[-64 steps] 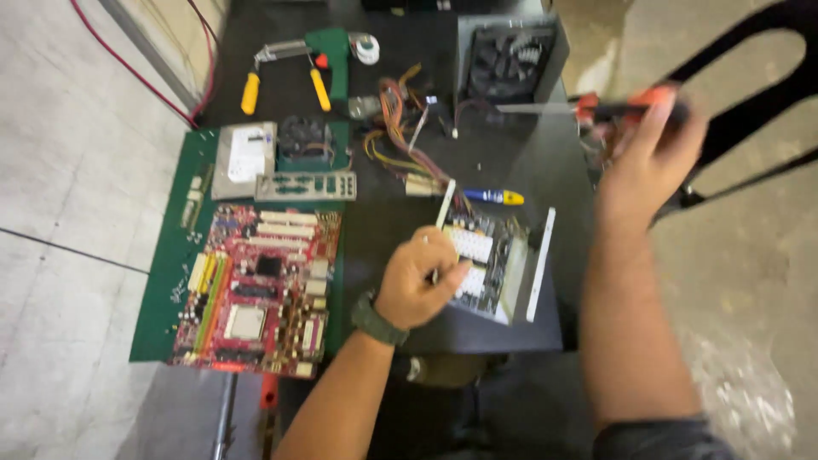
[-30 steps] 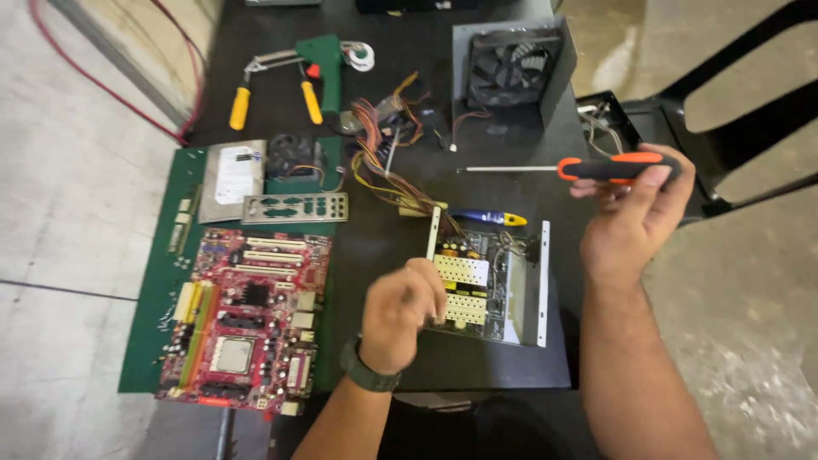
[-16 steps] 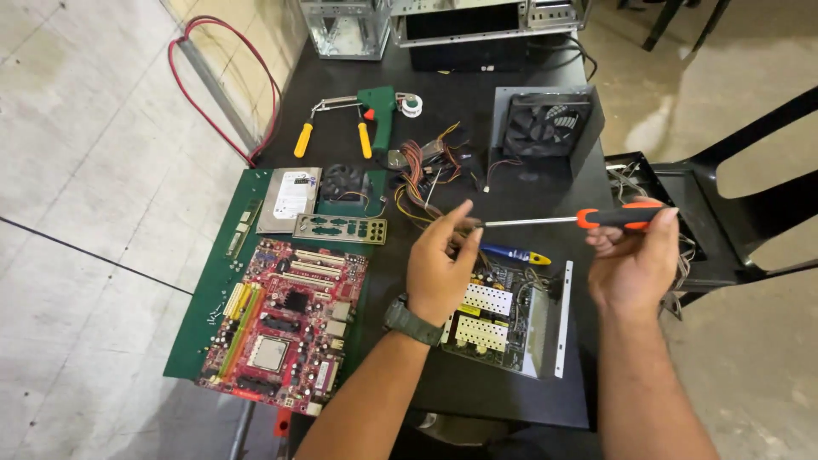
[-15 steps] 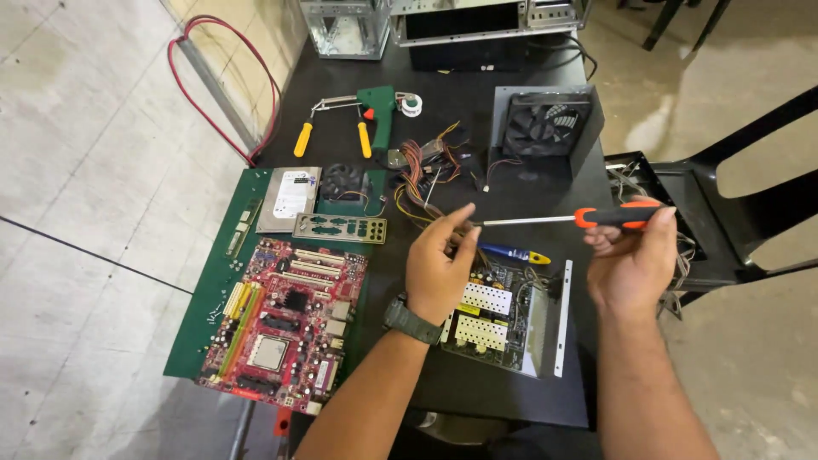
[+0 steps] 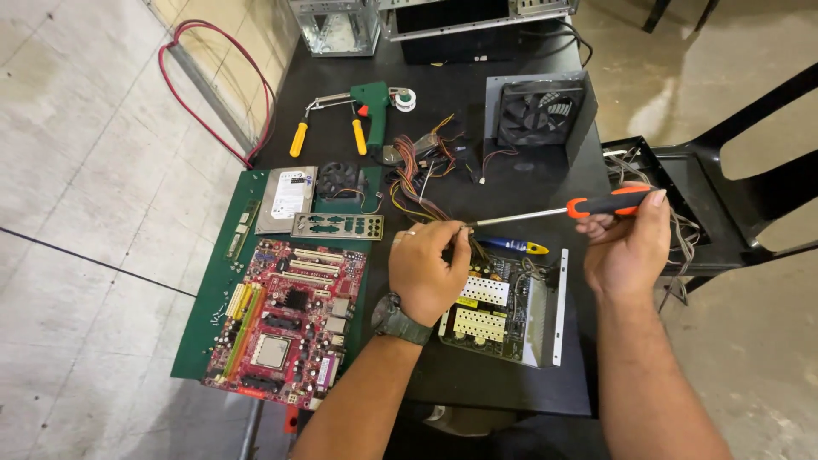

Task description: Cleaning dust from power supply cables with a brush and using a screwdriver to work on the power supply unit on a repair bench.

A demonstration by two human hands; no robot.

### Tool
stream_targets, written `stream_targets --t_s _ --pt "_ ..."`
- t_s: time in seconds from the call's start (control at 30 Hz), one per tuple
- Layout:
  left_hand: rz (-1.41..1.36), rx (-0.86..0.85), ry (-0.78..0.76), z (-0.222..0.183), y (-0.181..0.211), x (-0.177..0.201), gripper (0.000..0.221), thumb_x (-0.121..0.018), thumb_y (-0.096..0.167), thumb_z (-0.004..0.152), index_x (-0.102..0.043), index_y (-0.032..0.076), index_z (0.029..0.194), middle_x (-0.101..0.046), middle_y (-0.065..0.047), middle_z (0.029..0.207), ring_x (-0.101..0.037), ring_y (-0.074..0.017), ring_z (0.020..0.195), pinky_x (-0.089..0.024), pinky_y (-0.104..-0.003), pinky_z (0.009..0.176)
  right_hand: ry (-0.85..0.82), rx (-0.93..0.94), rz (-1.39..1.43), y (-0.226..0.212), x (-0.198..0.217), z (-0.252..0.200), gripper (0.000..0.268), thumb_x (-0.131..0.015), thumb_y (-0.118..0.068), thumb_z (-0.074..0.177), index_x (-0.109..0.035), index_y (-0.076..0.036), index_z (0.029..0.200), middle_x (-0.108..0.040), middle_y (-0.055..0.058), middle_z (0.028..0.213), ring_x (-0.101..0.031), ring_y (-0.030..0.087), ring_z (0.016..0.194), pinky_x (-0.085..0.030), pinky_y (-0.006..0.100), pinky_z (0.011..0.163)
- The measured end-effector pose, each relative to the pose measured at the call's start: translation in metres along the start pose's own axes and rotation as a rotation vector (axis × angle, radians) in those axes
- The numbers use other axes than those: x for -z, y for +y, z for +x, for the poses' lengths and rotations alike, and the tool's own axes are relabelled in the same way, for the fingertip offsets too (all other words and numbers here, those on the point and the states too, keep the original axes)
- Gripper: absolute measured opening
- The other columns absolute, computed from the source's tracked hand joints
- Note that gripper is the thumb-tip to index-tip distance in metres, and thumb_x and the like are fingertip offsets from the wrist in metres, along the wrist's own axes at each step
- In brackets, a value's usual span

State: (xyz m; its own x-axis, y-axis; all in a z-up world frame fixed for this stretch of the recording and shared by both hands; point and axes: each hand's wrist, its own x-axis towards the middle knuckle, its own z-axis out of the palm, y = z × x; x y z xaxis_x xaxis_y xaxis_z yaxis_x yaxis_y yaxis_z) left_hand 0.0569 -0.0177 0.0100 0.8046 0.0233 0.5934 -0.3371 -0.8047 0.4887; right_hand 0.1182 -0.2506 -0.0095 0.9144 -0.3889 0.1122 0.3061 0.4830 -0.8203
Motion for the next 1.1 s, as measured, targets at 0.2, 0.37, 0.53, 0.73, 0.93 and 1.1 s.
stream_targets --t_s 0.2,0.37,0.53,0.73,0.93,1.1 --pt "0.099 -0.048 -0.050 -0.001 -0.004 -0.001 0.028 -0.055 0.026 0.097 -0.079 0.016 0.107 -0.077 -0.001 0.098 -0.069 -0.0299 0.090 -0.052 -0.050 0.080 0.003 0.018 -0.005 0.003 0.002 0.003 0.042 -0.050 -0.051 0.102 -0.057 -0.012 0.114 -0.057 0.009 0.065 -0.061 0.019 0.053 -0.056 0.029 0.049" --pt "0.135 -0.127 -0.032 0.003 -0.002 0.002 0.024 -0.058 0.024 0.096 -0.079 0.015 0.102 -0.076 -0.001 0.093 -0.068 -0.0278 0.084 -0.050 -0.047 0.073 0.006 0.044 -0.016 -0.001 0.001 0.001 0.041 -0.048 -0.051 0.103 -0.058 -0.012 0.114 -0.058 0.009 0.067 -0.061 0.017 0.055 -0.055 0.028 0.050" --pt "0.126 -0.118 -0.035 0.004 -0.002 0.004 0.024 -0.058 0.025 0.095 -0.078 0.014 0.101 -0.077 -0.002 0.091 -0.068 -0.0297 0.083 -0.051 -0.049 0.070 0.013 0.027 -0.008 -0.002 0.000 0.001 0.042 -0.049 -0.051 0.102 -0.058 -0.011 0.113 -0.058 0.010 0.068 -0.063 0.020 0.055 -0.054 0.028 0.049" --pt "0.129 -0.139 -0.040 0.007 -0.005 0.006 0.024 -0.058 0.025 0.097 -0.079 0.011 0.098 -0.076 -0.003 0.091 -0.066 -0.0290 0.083 -0.053 -0.047 0.069 -0.018 0.031 0.006 -0.004 0.000 0.000 0.038 -0.048 -0.047 0.105 -0.057 -0.011 0.113 -0.059 0.010 0.067 -0.065 0.022 0.056 -0.055 0.028 0.049" --pt "0.263 -0.278 -0.176 0.012 -0.014 0.015 0.019 -0.058 0.020 0.093 -0.075 0.013 0.090 -0.071 -0.002 0.085 -0.062 -0.0286 0.078 -0.046 -0.045 0.062 -0.167 0.163 -0.052 -0.010 0.001 -0.005 0.034 -0.044 -0.042 0.109 -0.050 -0.009 0.115 -0.058 0.010 0.083 -0.065 0.028 0.060 -0.053 0.029 0.049" --pt "0.342 -0.357 -0.223 0.018 -0.016 0.018 0.014 -0.061 0.017 0.093 -0.073 0.012 0.087 -0.067 -0.001 0.084 -0.059 -0.0277 0.082 -0.048 -0.042 0.056 -0.288 0.232 -0.013 -0.009 0.004 -0.005 0.037 -0.058 -0.045 0.097 -0.051 -0.010 0.107 -0.056 0.010 0.087 -0.057 0.025 0.053 -0.048 0.033 0.042"
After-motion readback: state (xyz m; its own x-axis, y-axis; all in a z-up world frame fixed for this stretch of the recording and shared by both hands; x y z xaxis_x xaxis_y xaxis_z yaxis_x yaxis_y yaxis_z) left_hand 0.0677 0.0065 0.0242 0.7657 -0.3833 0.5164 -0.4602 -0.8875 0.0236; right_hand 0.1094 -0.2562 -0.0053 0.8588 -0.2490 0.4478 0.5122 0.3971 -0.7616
